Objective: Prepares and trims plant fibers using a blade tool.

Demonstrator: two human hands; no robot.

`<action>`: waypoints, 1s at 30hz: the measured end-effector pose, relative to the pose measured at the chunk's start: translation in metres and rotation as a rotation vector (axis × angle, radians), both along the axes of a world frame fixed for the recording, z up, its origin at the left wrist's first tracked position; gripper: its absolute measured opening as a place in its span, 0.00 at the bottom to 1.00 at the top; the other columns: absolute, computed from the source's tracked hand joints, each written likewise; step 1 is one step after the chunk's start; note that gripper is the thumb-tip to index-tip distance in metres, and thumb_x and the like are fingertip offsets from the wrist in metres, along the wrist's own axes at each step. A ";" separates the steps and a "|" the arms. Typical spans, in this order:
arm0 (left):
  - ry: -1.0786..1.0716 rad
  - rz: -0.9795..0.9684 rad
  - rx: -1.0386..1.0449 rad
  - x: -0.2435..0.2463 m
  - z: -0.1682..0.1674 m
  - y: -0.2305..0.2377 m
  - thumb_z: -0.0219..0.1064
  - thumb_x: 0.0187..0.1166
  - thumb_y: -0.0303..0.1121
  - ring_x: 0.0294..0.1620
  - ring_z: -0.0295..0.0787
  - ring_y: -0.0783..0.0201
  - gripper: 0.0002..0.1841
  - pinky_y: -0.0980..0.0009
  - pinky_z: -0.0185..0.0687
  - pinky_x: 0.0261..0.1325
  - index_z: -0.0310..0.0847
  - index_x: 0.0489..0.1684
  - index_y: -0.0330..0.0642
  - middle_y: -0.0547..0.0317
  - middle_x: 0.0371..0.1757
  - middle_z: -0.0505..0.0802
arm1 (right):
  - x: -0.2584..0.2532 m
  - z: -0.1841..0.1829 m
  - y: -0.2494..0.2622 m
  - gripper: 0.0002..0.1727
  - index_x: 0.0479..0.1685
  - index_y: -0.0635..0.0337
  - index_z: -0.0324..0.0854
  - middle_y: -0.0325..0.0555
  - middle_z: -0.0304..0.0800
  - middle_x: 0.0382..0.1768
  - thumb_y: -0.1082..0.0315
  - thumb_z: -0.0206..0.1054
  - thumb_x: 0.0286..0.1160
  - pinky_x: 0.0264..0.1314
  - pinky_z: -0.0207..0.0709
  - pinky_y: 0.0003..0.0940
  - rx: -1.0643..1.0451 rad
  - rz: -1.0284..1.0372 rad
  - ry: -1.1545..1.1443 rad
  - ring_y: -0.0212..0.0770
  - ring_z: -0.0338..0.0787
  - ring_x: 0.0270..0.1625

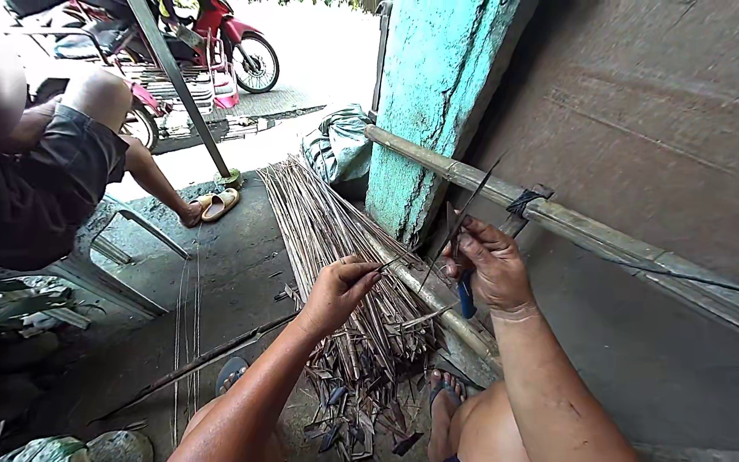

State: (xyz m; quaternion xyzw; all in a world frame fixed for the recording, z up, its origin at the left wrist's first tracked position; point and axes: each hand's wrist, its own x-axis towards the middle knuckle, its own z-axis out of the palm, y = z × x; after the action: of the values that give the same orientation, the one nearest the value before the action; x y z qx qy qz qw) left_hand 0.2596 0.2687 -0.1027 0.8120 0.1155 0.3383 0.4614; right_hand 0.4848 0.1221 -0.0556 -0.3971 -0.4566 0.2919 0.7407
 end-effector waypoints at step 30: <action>-0.067 0.158 -0.039 0.001 0.005 0.001 0.65 0.85 0.31 0.42 0.88 0.75 0.11 0.78 0.85 0.49 0.93 0.54 0.42 0.60 0.47 0.92 | -0.068 -0.018 0.023 0.18 0.72 0.71 0.77 0.53 0.93 0.35 0.76 0.57 0.87 0.25 0.88 0.30 -0.335 0.081 0.004 0.39 0.91 0.25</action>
State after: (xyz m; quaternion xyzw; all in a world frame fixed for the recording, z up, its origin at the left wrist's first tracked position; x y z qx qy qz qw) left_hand 0.2611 0.2696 -0.0973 0.7795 0.1703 0.3981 0.4526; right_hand 0.4166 0.1454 -0.0733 -0.4956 -0.4158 0.3943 0.6527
